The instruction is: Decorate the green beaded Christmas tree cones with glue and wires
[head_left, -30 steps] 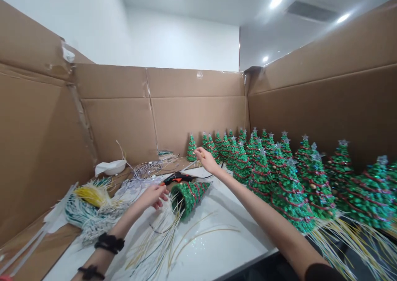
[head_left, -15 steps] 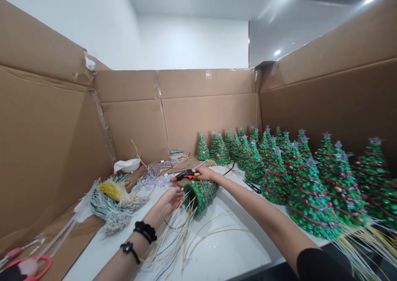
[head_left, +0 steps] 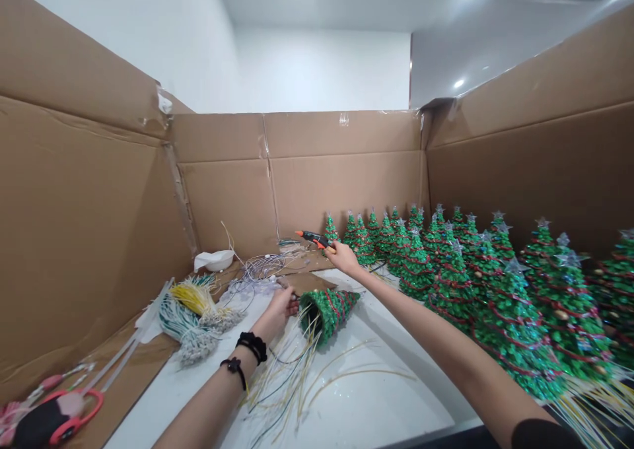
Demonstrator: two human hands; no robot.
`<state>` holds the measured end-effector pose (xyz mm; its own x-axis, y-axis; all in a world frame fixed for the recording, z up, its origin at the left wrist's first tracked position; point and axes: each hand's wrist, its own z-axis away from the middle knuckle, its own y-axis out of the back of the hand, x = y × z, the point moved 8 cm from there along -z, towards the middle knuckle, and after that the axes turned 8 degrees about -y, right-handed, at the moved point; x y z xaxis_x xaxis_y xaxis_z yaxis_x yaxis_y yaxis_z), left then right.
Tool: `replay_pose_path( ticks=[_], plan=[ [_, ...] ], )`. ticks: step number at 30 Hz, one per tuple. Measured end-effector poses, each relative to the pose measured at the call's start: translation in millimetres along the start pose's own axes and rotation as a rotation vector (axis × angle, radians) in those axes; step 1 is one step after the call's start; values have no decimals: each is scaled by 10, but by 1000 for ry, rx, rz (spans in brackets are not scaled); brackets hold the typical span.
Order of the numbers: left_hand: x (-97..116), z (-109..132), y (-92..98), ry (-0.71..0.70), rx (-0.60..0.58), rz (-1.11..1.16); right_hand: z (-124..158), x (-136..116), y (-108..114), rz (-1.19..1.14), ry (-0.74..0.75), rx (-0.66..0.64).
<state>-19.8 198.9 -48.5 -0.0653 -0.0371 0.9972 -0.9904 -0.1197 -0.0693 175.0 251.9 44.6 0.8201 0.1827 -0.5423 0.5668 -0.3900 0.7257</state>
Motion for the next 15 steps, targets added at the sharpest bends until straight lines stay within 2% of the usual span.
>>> replay_pose_path(
  ticks=[3, 8, 12, 15],
  plan=[
    [44, 76, 21, -56, 43, 0, 21, 25, 89, 0, -2, 23],
    [166, 55, -66, -146, 7, -1, 64, 26, 118, 25, 25, 16],
    [118, -169, -128, -123, -18, 1, 97, -20, -10, 86, 61, -41],
    [34, -326, -110, -101, -15, 20, 107, -77, -205, 146, 84, -116]
  ],
)
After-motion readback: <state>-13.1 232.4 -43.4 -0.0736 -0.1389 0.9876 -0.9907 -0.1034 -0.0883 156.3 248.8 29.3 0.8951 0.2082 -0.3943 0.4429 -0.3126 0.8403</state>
